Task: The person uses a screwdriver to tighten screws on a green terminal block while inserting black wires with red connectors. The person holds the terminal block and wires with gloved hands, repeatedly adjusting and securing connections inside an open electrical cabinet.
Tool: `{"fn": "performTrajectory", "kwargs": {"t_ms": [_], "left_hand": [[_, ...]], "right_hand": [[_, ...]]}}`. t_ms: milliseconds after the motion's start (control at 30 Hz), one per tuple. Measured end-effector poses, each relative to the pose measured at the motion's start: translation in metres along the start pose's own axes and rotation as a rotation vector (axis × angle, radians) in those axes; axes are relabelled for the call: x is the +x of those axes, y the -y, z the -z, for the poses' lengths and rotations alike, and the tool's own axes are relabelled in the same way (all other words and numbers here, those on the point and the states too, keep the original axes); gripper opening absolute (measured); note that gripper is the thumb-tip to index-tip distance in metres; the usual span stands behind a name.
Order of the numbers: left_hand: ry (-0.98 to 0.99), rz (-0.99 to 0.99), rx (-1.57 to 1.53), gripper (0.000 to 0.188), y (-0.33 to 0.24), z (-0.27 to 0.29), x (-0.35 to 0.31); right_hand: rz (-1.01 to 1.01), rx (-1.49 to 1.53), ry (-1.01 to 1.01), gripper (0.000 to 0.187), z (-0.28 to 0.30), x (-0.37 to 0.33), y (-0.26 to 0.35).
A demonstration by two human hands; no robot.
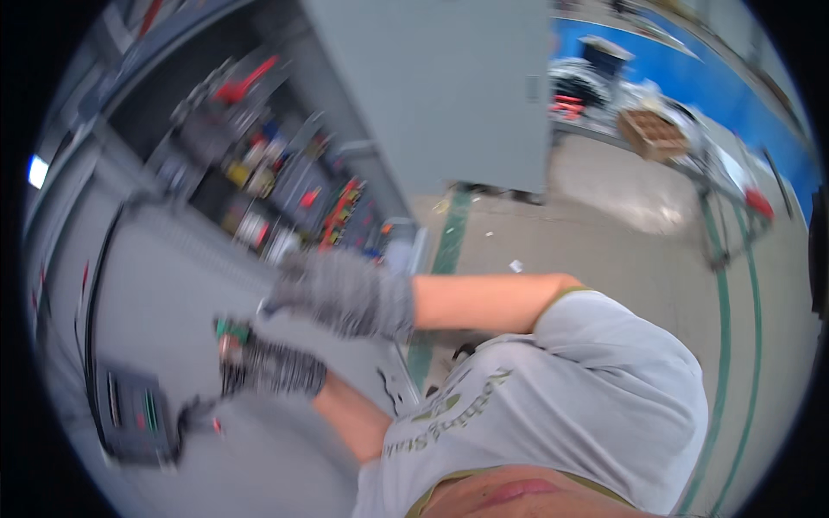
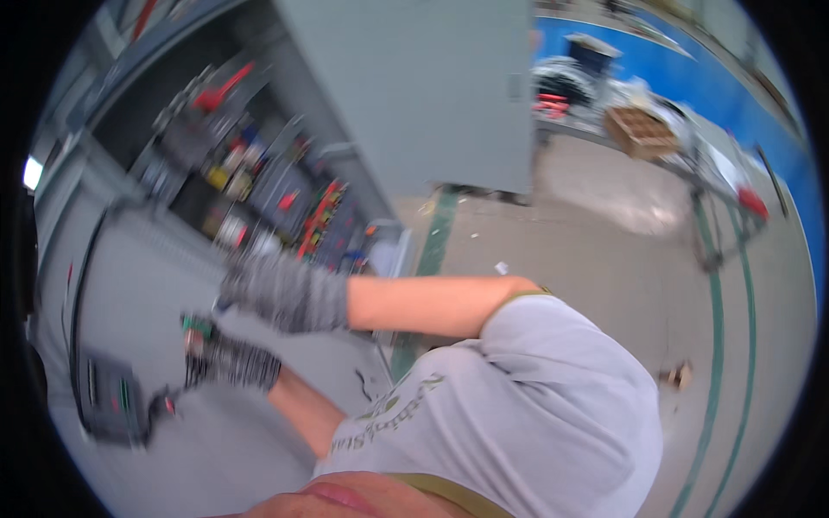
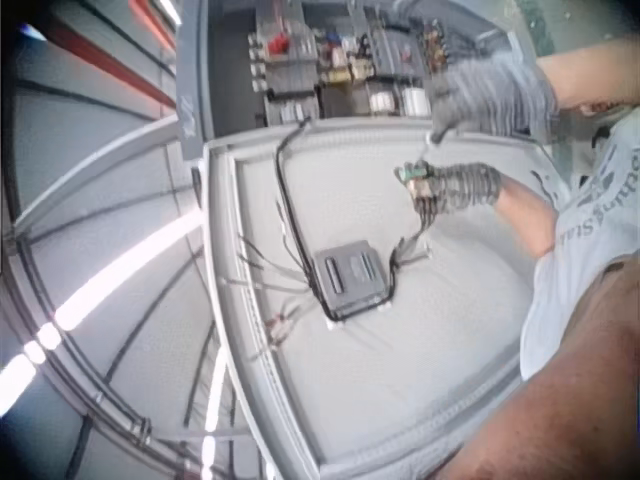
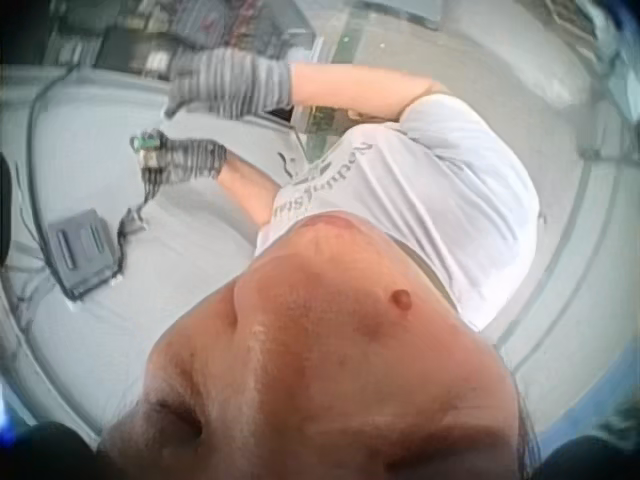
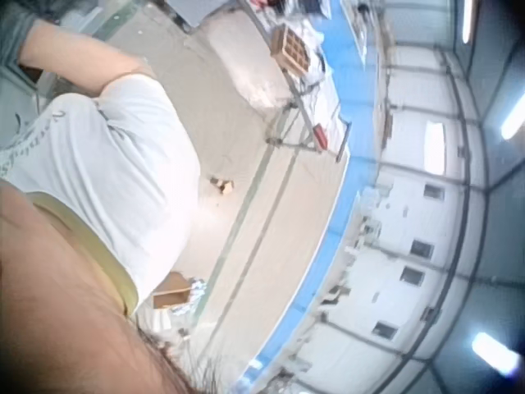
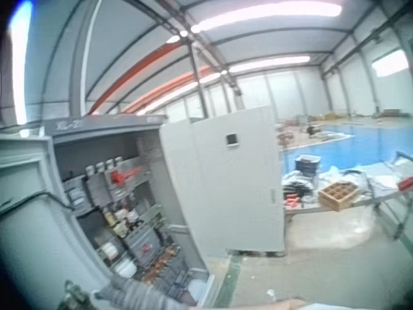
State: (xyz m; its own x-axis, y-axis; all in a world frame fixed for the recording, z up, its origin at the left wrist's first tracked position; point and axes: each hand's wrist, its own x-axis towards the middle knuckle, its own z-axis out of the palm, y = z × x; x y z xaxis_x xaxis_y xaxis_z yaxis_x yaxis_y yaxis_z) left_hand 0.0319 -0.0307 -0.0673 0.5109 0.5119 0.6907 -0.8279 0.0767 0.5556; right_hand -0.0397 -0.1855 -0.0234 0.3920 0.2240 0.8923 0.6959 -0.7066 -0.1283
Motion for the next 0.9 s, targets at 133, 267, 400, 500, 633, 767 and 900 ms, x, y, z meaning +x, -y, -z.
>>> {"fn": "performTrajectory", "kwargs": {"t_ms": [133, 267, 400, 500, 633, 767, 900], "left_hand": [[-0.083, 0.052, 0.202, 0.030, 0.003, -0.002, -0.003], [-0.068, 0.191, -0.315, 0.031, -0.002, -0.009, -0.003], [-0.080, 0.257, -0.415, 0.030, -0.005, -0.012, 0.004], [-0.082, 0.236, -0.419, 0.030, -0.008, -0.013, 0.009], [-0.084, 0.208, -0.408, 0.031, -0.007, -0.015, 0.012], [-0.117, 0.212, -0.395, 0.031, -0.008, -0.011, 0.009], [-0.077, 0.196, -0.394, 0.031, -0.006, -0.007, 0.010]], "right_hand": [[-0.239, 0.108, 0.008, 0.037, 0.006, -0.002, 0.001], [-0.131, 0.069, 0.054, 0.032, 0.018, 0.019, 0.016], [0.156, -0.165, 0.206, 0.032, 0.025, 0.027, -0.003], [-0.183, 0.181, 0.245, 0.027, 0.023, 0.032, -0.002], [-0.546, 0.564, 0.328, 0.025, 0.020, 0.033, -0.018], [-0.009, 0.060, 0.261, 0.028, 0.027, 0.040, -0.004], [0.415, -0.074, 0.207, 0.031, 0.028, 0.049, -0.009]]}}
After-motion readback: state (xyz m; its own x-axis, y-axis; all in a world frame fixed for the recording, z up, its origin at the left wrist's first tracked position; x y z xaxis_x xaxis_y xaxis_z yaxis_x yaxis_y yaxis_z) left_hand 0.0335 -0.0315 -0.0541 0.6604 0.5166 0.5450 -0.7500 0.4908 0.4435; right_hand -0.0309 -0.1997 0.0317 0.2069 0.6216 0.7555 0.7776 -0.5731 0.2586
